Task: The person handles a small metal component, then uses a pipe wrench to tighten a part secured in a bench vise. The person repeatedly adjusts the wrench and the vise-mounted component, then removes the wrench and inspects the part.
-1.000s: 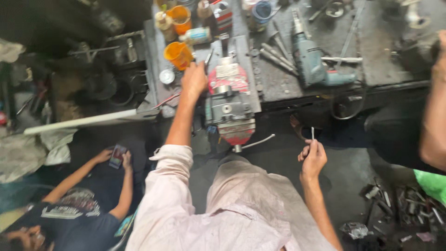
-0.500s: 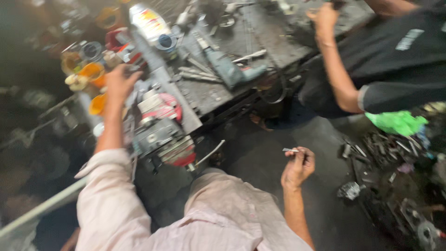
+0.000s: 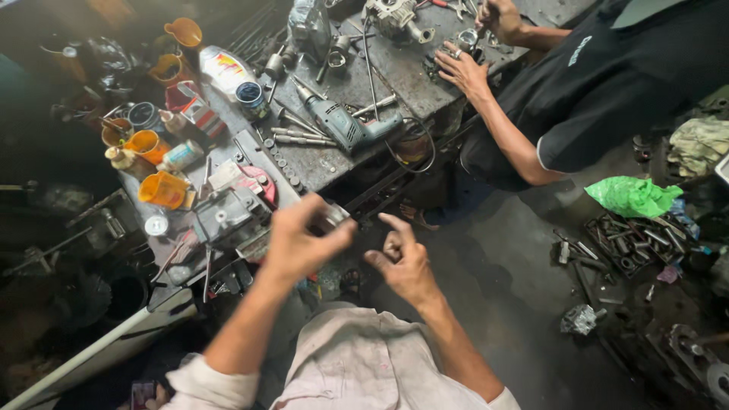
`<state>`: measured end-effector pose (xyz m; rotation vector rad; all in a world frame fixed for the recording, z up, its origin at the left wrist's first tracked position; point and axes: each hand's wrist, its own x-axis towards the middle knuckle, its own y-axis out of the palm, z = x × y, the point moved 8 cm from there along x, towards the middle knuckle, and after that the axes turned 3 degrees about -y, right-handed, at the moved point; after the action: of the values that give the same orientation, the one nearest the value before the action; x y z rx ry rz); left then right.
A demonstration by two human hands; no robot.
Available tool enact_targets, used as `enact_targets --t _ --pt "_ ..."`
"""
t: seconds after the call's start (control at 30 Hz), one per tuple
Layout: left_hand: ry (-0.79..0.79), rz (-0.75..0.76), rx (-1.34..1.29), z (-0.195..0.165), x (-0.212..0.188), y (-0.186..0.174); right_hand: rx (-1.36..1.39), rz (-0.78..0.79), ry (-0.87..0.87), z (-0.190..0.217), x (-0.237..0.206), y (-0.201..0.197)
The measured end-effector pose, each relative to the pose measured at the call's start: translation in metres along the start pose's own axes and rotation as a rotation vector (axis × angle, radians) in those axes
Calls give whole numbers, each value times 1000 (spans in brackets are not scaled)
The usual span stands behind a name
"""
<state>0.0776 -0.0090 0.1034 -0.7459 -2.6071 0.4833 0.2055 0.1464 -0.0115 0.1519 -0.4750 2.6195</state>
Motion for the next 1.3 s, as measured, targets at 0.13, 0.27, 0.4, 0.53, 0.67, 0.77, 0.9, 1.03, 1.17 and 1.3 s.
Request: enact_targets --t 0.13,0.27,0.4,0.53,0.67,0.77,0.9,1.03,1.17,1.3 --pt "-105 -129 -109 -15 -46 37 -210 -117 -420 61 -34 -10" --pt "-165 -271 -144 -13 -93 50 -298 -150 -498 72 -74 -18" --pt "-139 -374 -284 -13 -137 62 -190 -141 -514 75 -107 -24" --pt "-168 -361 -458 -19 -168 78 -138 -118 -523 75 -134 -29" --pt "24 -96 -683 -45 -180 95 25 -20 -532 64 -156 -26" --pt "42 29 -914 -51 -192 104 149 23 -409 47 -168 -13" --pt "25 -135 -930 -44 -215 98 284 29 -393 41 -181 11" --pt "-72 -140 -927 -33 -232 88 384 49 -494 48 -194 32" --pt "-160 -80 -899 -25 -245 65 358 94 -319 37 -207 62" --pt "-82 -172 -802 -31 -266 26 301 73 -498 57 -224 90"
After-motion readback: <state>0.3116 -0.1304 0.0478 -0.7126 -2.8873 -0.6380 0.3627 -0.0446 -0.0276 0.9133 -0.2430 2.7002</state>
